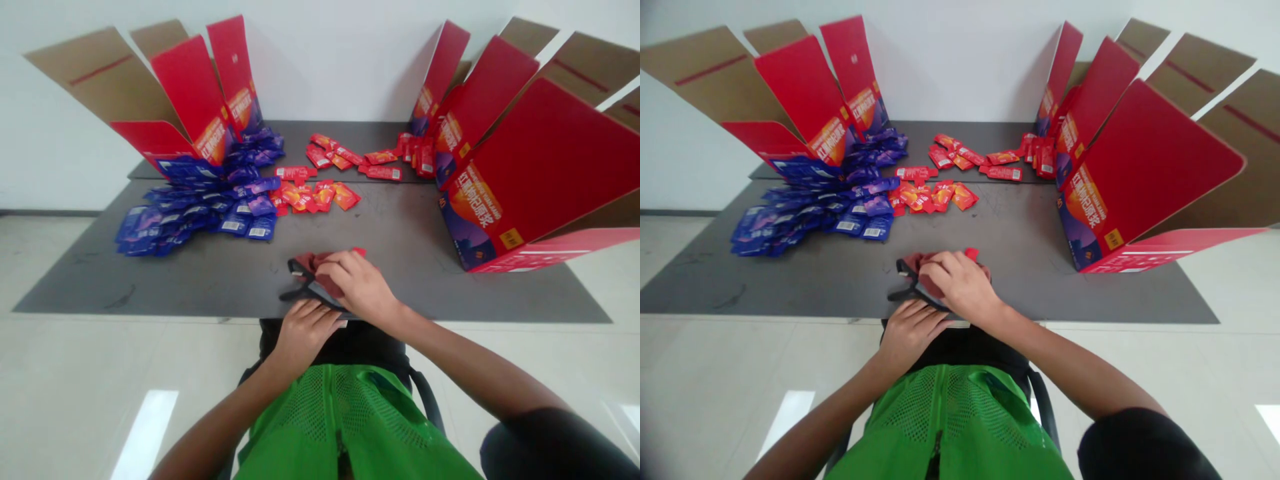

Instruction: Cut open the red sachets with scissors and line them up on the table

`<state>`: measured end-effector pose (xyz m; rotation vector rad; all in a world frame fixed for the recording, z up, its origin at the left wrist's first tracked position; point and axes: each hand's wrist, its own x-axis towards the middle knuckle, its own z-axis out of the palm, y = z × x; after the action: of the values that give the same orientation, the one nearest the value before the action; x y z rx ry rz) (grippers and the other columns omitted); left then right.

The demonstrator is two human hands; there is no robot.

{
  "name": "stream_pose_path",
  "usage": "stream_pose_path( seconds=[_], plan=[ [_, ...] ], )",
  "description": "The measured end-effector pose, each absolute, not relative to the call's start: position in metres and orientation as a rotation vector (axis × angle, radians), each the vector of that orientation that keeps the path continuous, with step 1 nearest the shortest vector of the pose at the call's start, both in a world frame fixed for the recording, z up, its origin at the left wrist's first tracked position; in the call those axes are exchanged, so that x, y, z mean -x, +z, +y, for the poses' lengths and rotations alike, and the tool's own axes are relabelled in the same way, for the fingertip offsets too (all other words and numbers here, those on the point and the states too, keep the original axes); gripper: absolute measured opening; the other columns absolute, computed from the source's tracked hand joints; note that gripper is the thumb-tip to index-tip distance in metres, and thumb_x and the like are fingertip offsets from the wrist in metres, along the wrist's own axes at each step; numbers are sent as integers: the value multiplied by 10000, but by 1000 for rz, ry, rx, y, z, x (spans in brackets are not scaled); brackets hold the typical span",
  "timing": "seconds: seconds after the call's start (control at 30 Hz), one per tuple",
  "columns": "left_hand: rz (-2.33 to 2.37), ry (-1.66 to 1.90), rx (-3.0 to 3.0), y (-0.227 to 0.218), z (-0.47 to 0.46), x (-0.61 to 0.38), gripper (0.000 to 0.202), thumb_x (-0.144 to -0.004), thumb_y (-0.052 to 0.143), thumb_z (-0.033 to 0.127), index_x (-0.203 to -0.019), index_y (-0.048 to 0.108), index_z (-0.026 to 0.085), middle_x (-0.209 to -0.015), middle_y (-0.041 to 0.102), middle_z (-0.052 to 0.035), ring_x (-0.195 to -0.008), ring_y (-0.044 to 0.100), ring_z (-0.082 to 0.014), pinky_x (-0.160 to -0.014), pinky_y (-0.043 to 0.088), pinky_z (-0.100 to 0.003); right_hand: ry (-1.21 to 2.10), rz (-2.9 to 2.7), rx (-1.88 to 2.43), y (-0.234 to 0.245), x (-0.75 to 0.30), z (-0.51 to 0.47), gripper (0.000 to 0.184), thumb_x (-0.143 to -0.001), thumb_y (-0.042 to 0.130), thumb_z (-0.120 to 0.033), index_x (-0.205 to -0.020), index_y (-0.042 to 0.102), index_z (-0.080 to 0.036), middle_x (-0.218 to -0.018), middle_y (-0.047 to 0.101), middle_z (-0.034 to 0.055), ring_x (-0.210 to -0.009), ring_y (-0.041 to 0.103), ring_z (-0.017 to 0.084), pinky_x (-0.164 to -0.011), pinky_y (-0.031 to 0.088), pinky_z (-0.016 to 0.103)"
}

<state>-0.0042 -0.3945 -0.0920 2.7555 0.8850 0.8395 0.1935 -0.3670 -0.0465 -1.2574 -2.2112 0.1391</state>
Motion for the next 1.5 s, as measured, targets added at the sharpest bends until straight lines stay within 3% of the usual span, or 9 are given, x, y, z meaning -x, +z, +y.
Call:
stream_pose_path(
  seconds=[0.2, 0.4, 0.63, 0.77, 1.0, 1.13, 1.23, 1.37, 1.5],
  plan=[
    [823, 918, -2786, -95, -394, 4, 243, -1068, 606, 284, -1257, 703, 167, -1288, 743, -70, -1221, 686, -248, -970, 537, -397, -10, -2196, 1401, -69, -220, -337, 187, -1039, 536, -237, -1185, 654, -246, -1196, 668, 100, -1030, 595, 257, -894, 504, 407],
    [807, 863, -2853, -91, -394, 4, 254, -1074, 580, 259, -1280, 676, 146, -1328, 719, -105, -1247, 668, -273, -1002, 556, -433, -283, -2031, 1592, -56, -276, -303, 192, -1053, 504, -297, -1136, 666, -235, -1159, 675, 106, -988, 593, 269, -861, 492, 411],
    [998, 821, -2951, -93, -395, -9, 362, -1055, 567, 279, -1396, 614, 167, -1324, 669, -176, -1225, 659, -345, -966, 612, -502, -154, -1726, 1563, -56, -297, -322, 192, -1022, 569, -380, -1134, 635, -238, -1132, 653, 120, -1032, 622, 285, -896, 524, 436],
    [983, 916, -3020, -101, -397, -13, 378, -1070, 457, 178, -1417, 607, 170, -1388, 645, -165, -1288, 625, -334, -951, 619, -457, -47, -1689, 1550, -60, -304, -320, 184, -1020, 576, -388, -1110, 633, -238, -1091, 656, 114, -1011, 633, 282, -888, 533, 437],
    [738, 1025, -2944, -82, -397, 5, 295, -1083, 473, 146, -1264, 702, 193, -1118, 762, -85, -992, 727, -226, -836, 594, -345, 120, -1693, 1581, -71, -308, -316, 178, -1012, 600, -351, -1135, 637, -227, -1082, 658, 94, -1041, 623, 257, -925, 505, 391],
    [742, 1302, -2855, -46, -377, 8, 219, -1040, 578, 94, -1220, 688, 149, -1071, 778, -79, -944, 738, -182, -865, 568, -278, 179, -1708, 1616, -76, -308, -314, 176, -989, 639, -312, -1146, 637, -231, -1093, 657, 74, -1039, 622, 243, -932, 482, 367],
    [897, 1440, -2746, -8, -347, -12, 85, -1022, 639, 139, -1057, 707, 174, -945, 775, -40, -798, 731, -147, -783, 551, -234, 214, -1703, 1630, -77, -309, -311, 168, -986, 643, -304, -1136, 639, -230, -1082, 651, 69, -1026, 615, 238, -909, 471, 352],
    [1074, 1417, -2109, 29, -289, -85, 219, -952, 726, 285, -774, 637, 193, -636, 627, 37, -597, 628, -129, -591, 495, -210, 234, -1664, 1648, -79, -310, -310, 157, -993, 628, -326, -1112, 633, -224, -1059, 639, 70, -995, 609, 232, -879, 470, 338],
    [818, 1167, -1099, 36, -233, -189, 282, -809, 851, 249, -747, 586, 175, -683, 602, 55, -577, 591, -97, -640, 572, -224, 255, -1634, 1627, -81, -310, -309, 165, -995, 614, -322, -1129, 627, -226, -1066, 640, 71, -1005, 618, 234, -907, 486, 347]
  ],
)
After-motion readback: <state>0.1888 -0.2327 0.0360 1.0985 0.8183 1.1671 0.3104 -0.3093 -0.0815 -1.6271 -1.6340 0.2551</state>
